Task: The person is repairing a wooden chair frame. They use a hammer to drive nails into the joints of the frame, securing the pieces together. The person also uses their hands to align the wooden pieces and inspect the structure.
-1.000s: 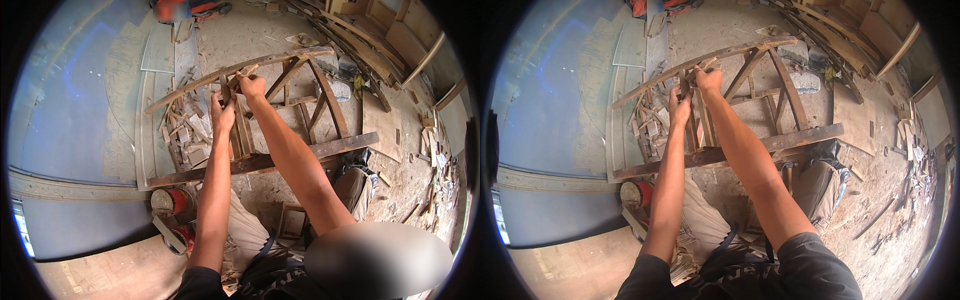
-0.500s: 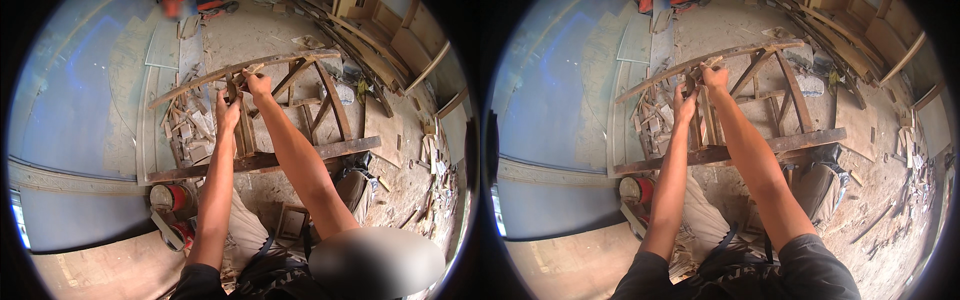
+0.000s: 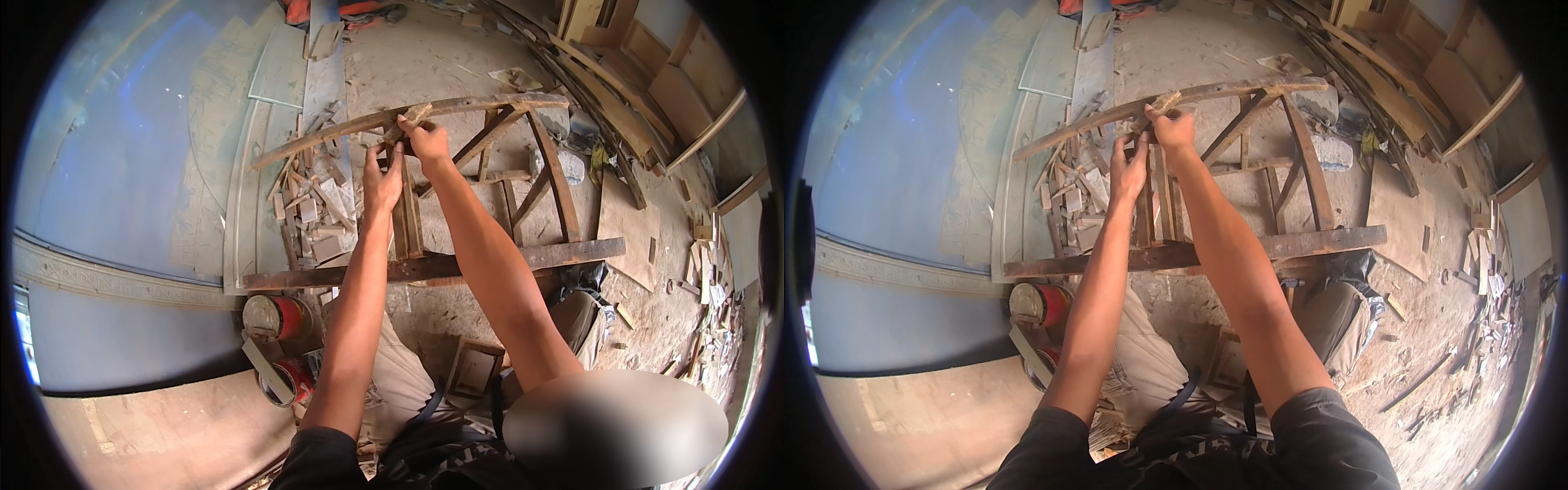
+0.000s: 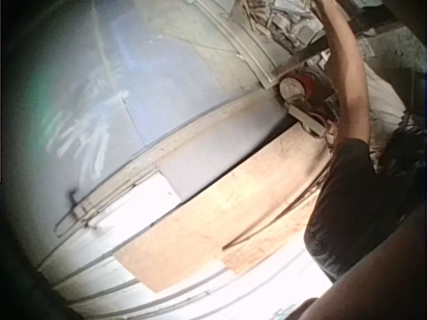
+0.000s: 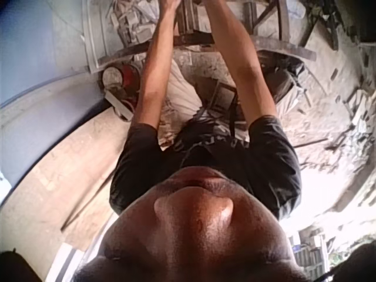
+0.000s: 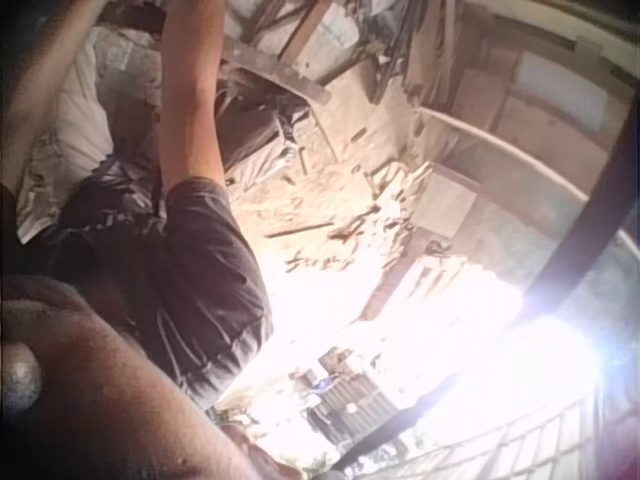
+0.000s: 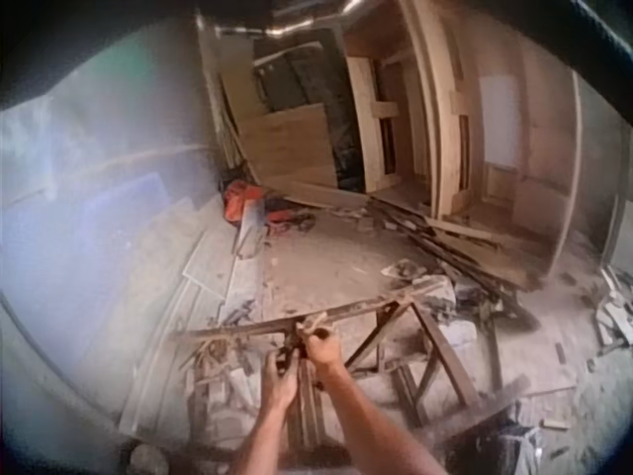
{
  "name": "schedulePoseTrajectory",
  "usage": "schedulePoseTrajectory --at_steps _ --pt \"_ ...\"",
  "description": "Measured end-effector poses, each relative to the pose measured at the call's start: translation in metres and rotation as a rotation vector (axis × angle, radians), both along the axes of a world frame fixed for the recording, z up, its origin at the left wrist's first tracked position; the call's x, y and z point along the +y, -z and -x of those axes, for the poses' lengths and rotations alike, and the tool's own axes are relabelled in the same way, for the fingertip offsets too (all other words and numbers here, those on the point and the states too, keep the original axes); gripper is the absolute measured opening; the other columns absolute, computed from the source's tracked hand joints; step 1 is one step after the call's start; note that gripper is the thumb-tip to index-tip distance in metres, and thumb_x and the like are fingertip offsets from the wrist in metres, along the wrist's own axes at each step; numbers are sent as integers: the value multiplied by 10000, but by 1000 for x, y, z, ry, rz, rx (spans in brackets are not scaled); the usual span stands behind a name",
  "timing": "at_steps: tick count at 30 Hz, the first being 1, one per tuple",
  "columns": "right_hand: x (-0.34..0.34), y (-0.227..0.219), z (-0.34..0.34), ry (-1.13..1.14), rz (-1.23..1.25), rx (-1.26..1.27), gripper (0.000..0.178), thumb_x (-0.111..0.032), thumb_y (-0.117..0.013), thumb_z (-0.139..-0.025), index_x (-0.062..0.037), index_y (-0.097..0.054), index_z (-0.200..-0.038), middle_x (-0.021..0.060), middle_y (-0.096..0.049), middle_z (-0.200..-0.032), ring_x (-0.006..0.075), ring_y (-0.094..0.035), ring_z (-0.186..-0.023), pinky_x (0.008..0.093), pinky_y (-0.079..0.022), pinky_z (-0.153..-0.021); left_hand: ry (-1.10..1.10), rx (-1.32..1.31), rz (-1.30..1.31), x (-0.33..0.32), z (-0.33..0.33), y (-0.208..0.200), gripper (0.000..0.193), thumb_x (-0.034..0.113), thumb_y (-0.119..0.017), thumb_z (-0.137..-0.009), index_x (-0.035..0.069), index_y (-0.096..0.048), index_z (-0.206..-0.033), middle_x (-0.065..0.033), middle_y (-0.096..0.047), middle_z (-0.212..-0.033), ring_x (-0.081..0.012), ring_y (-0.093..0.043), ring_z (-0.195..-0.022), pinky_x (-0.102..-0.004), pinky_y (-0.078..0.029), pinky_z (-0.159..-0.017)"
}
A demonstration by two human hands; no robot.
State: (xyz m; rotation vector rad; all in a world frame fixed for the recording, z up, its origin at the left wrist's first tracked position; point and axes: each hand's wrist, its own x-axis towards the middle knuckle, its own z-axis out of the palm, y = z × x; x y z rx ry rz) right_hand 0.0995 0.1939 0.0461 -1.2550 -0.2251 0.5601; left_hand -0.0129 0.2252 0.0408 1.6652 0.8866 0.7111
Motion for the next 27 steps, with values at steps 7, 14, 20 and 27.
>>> schedulePoseTrajectory --at_steps 7,14,20,27 --pt "4 -8 6 -26 65 -52 295 -223 -741 -817 61 -677 -864 94 -660 -745 148 -585 -589 305 -470 -536 -74 -27 -224 24 -2 30 446 430 -554 -962 43 -537 -1183 -158 -636 -941 -189 -625 -784 -328 -529 -590" --pt "-3 -8 1 -12 111 -119 406 -305 -757 -793 66 -689 -944 79 -663 -826 152 -573 -719 321 -457 -638 -17 -77 -79 4 -4 6 591 397 -598 -943 71 -400 -1394 -148 -665 -962 -175 -626 -594 -297 -511 -510" --pt "-2 -6 -4 -95 183 -50 370 -297 -748 -798 42 -697 -937 80 -666 -858 160 -584 -744 333 -478 -671 96 -90 -62 2 0 -2 555 347 -563 -971 118 -381 -1442 -119 -655 -1082 -161 -648 -581 -293 -507 -527" --pt "-1 -6 -6 -126 154 0 407 -311 -748 -794 54 -685 -963 92 -667 -886 168 -597 -766 327 -484 -681 94 -59 -22 -1 0 -8 518 293 -592 -958 50 -414 -1380 -133 -673 -1002 -151 -634 -603 -286 -507 -536"
